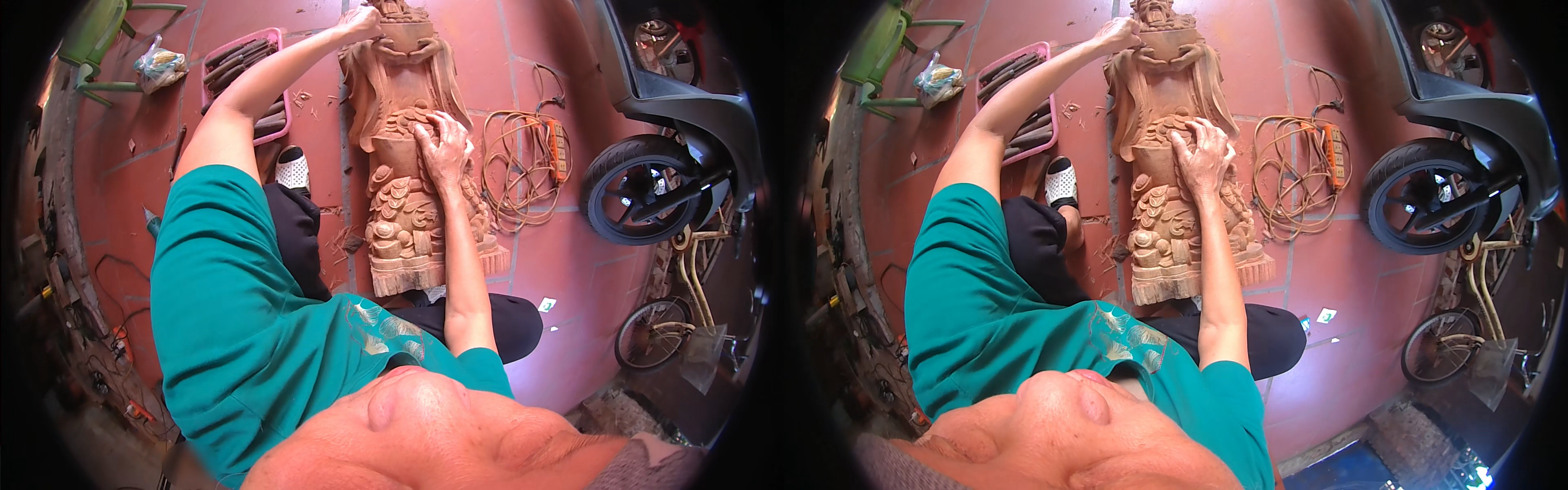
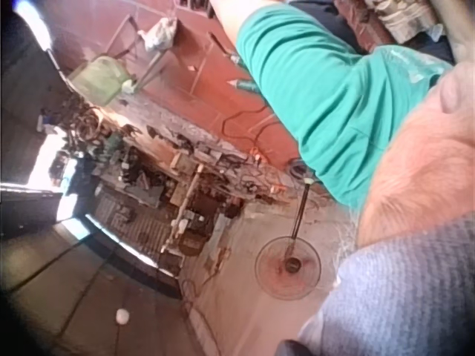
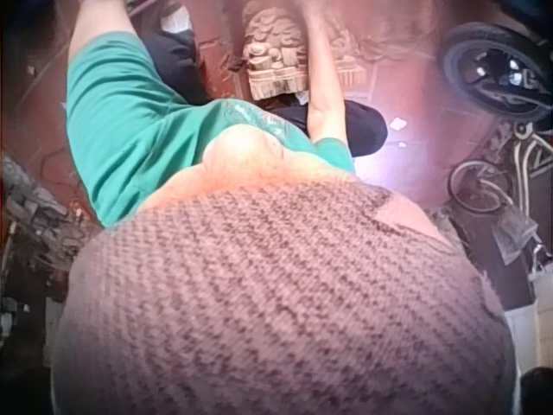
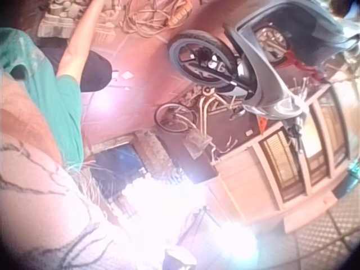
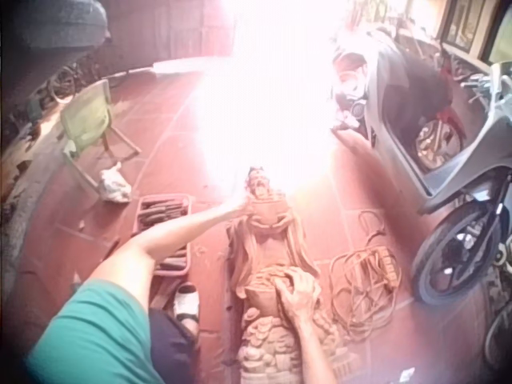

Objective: The person carves a wooden sculpture using a chisel, focusing on refining the upper section of the figure. They hold the sculpture steady with one hand while chiseling with the other, occasionally adjusting their grip and position.

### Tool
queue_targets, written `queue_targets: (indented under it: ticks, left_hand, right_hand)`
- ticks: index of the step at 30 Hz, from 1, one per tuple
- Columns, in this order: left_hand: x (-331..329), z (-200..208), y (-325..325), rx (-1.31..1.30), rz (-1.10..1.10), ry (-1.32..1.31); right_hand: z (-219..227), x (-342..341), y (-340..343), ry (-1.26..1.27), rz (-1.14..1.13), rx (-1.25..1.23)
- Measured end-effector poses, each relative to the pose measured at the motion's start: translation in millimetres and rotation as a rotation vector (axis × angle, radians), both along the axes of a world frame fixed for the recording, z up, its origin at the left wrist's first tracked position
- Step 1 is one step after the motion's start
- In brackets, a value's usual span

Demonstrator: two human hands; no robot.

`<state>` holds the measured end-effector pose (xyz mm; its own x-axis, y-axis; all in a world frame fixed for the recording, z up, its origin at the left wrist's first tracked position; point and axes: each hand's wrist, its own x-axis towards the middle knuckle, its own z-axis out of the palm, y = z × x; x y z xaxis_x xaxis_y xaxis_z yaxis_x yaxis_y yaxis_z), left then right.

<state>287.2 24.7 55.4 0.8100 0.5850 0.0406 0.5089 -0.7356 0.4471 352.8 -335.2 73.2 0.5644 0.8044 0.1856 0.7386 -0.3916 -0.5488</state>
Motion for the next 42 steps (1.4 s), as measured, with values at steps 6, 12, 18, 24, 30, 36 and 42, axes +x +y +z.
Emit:
queue_targets:
  ticks: [6,12,18,24,30,36,42]
  left_hand:
    - [8,5,-10,0.139,-0.082,0.134]
    - [9,12,14,0.232,-0.337,0.073]
    - [5,-22,3,0.372,-0.217,-0.046]
    - [11,16,-4,0.236,-0.389,0.112]
    - [-7,-4,12,0.233,-0.176,-0.002]
    - [0,0,4,-0.019,-0.3,-0.013]
    - [-31,-18,65,0.071,-0.122,0.035]
  right_hand:
    - [-1,0,-3,0.005,-0.009,0.005]
    - [2,0,-2,0.018,-0.021,-0.005]
    - [0,0,-2,0.025,-0.014,-0.009]
    - [-1,1,-2,0.003,-0.005,-0.004]
    - [4,-2,1,0.025,-0.006,-0.009]
    - [-2,3,-6,-0.019,-0.029,-0.004]
    - [0,-1,1,-0.011,-0.012,-0.006]
